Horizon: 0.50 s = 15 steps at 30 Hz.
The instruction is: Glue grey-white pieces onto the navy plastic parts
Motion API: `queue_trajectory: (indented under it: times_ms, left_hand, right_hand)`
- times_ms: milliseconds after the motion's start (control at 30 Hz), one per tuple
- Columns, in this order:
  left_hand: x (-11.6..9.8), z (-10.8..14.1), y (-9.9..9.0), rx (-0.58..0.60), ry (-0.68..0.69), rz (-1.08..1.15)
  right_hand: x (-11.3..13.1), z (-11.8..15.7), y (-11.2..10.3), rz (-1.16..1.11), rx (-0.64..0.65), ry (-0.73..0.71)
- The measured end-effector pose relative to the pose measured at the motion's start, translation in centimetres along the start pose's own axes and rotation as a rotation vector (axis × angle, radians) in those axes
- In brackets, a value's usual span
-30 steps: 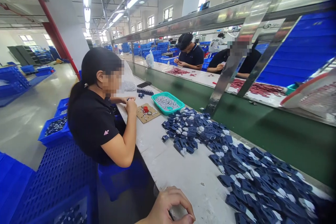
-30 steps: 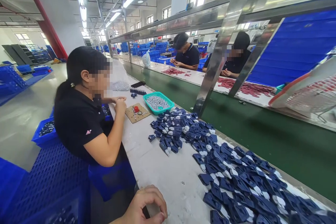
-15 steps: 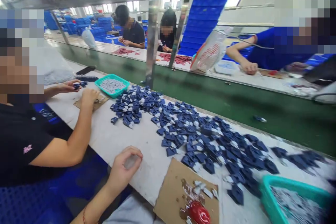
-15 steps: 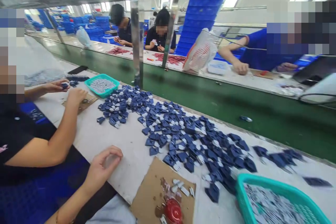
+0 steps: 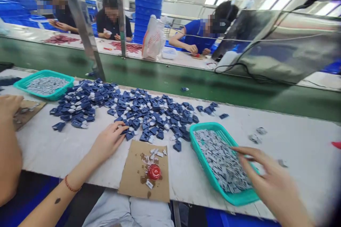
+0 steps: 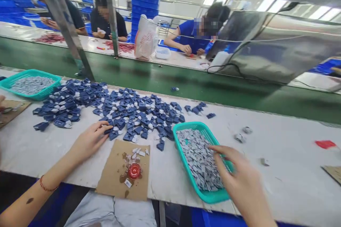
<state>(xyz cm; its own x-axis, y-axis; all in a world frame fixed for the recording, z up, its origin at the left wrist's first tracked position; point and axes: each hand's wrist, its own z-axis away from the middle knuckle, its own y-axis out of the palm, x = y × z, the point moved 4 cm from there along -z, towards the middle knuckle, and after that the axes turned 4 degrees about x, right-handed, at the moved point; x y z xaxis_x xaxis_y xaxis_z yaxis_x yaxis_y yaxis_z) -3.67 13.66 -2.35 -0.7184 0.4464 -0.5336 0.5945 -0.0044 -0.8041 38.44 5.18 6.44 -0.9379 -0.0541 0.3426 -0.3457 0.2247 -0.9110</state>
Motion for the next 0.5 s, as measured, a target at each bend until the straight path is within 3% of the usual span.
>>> queue_trajectory:
  times_ms: [100, 200, 500]
  left_hand:
    - [0.2, 0.1, 0.0, -0.006, -0.002, -0.074]
    - [0.2, 0.6, -0.3, -0.037, -0.013, -0.128]
    - [-0.3, 2.6, 0.0, -0.154, -0.053, -0.163]
  right_hand:
    - [1.1, -2.2, 3.6, -0.007, 0.258, -0.073]
    - [2.1, -3.7, 5.5, -0.001, 0.37, -0.11]
    - [2.2, -4.2, 4.8, -0.016, 0.423, -0.121]
